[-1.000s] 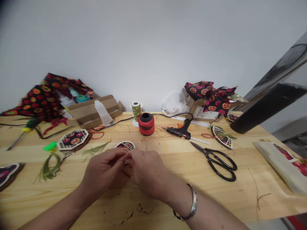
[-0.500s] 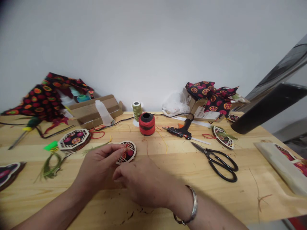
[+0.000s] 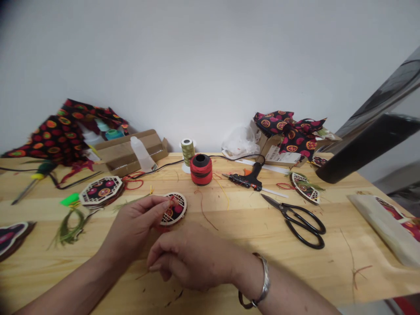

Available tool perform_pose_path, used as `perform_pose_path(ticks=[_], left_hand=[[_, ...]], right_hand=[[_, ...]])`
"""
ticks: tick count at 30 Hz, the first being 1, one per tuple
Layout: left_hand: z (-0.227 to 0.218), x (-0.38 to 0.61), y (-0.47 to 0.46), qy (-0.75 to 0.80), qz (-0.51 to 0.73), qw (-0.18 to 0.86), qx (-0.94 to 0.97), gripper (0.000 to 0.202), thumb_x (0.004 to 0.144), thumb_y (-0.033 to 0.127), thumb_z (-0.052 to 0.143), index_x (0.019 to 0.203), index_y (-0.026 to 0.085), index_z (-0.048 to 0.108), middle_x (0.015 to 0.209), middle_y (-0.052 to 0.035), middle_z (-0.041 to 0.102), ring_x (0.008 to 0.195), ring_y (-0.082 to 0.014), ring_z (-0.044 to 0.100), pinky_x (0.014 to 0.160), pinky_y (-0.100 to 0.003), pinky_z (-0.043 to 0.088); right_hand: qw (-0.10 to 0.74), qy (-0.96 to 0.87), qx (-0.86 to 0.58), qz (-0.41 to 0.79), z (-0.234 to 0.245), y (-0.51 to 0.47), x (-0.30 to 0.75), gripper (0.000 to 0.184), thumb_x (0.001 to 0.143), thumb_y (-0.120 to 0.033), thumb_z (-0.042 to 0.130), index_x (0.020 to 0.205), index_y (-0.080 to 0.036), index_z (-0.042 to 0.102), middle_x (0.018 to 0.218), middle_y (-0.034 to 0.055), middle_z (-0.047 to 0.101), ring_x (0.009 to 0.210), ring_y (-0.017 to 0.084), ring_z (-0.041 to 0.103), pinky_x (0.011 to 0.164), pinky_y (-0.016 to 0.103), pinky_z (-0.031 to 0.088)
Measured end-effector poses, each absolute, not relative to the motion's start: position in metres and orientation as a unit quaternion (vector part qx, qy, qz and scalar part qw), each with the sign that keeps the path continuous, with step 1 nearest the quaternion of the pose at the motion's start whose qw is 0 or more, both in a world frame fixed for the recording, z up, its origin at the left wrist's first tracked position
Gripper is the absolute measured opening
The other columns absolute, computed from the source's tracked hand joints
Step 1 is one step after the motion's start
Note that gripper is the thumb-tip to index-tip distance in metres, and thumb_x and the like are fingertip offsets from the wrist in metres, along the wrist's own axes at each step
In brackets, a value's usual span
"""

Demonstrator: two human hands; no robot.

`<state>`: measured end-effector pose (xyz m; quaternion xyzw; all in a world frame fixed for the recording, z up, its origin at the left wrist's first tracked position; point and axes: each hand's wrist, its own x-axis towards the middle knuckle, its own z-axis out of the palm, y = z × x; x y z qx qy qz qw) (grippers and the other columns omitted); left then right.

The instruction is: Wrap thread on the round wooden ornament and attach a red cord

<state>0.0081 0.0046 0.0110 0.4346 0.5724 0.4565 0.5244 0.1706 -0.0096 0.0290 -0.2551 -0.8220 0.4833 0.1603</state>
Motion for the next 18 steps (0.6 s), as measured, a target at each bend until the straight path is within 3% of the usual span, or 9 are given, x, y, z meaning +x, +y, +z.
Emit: perform_pose_path(ticks=[11, 15, 18], left_hand=[[0.0122, 0.0083, 0.0041, 0.575, 0.472, 0.494, 0.45, 0.018, 0.07, 0.034, 0.072, 0.076, 0.017, 0.072, 0.076, -0.0019, 0.074, 0.068, -0.0139, 0.064, 0.063, -0.021, 0.049], [0.0143, 0.0088, 0.0031, 0.576, 0.471, 0.495, 0.448, 0.015, 0.069, 0.031, 0.073, 0.071, 0.016, 0.071, 0.063, 0.0009, 0.07, 0.056, -0.0114, 0.06, 0.054, -0.019, 0.046], [0.0119, 0.0084, 0.0037, 0.562, 0.481, 0.511, 0.439, 0.014, 0.07, 0.03, 0.072, 0.071, 0.016, 0.071, 0.06, 0.0022, 0.068, 0.051, -0.0094, 0.056, 0.05, -0.018, 0.044]], right_hand=[[0.169, -0.773, -0.233, 0.565, 0.0274, -0.0123, 0.1701, 0.014, 0.083, -0.008, 0.051, 0.083, -0.013, 0.064, 0.06, -0.0036, 0.055, 0.052, 0.005, 0.052, 0.056, 0.013, 0.045], [0.127, -0.788, -0.216, 0.562, 0.0285, -0.0124, 0.1722, 0.018, 0.083, -0.006, 0.05, 0.082, -0.014, 0.066, 0.06, -0.0041, 0.057, 0.055, 0.005, 0.054, 0.058, 0.014, 0.046], [0.094, -0.796, -0.199, 0.564, 0.0258, -0.012, 0.1749, 0.013, 0.08, -0.019, 0.063, 0.068, -0.015, 0.064, 0.055, -0.006, 0.055, 0.049, 0.004, 0.048, 0.05, 0.012, 0.04]])
